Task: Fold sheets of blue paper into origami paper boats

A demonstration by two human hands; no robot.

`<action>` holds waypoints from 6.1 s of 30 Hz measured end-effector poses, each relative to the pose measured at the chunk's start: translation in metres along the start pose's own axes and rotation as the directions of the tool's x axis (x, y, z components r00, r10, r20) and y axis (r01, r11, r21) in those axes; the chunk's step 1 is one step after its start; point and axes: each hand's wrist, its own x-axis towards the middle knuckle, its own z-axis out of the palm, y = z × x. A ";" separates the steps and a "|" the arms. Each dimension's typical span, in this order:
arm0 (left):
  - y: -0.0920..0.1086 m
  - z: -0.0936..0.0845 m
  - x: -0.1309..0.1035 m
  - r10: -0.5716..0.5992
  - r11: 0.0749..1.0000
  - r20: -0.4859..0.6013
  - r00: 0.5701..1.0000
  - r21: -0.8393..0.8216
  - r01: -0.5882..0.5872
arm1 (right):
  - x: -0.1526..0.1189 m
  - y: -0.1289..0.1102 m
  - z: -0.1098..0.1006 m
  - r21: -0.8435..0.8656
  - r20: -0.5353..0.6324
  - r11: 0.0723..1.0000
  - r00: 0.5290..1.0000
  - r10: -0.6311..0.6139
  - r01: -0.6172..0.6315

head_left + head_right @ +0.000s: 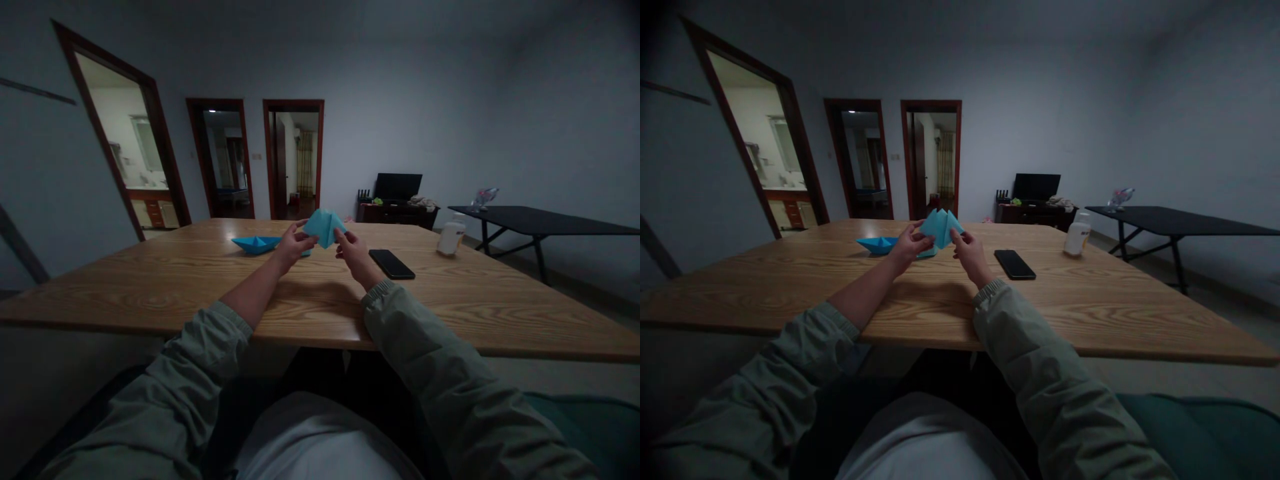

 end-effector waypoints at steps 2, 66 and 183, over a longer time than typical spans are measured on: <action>0.000 -0.001 0.001 -0.012 1.000 0.002 1.000 0.011 0.012 | 0.001 0.001 -0.003 -0.046 0.003 0.999 1.000 -0.024 0.025; -0.003 -0.003 -0.004 -0.128 0.961 -0.067 0.990 0.238 0.140 | -0.020 0.005 0.001 -0.616 0.392 0.565 0.836 -0.384 0.549; -0.010 -0.052 -0.011 -0.309 0.492 0.331 0.891 0.858 -0.148 | -0.008 0.023 -0.055 -0.847 0.463 0.393 0.861 0.211 0.359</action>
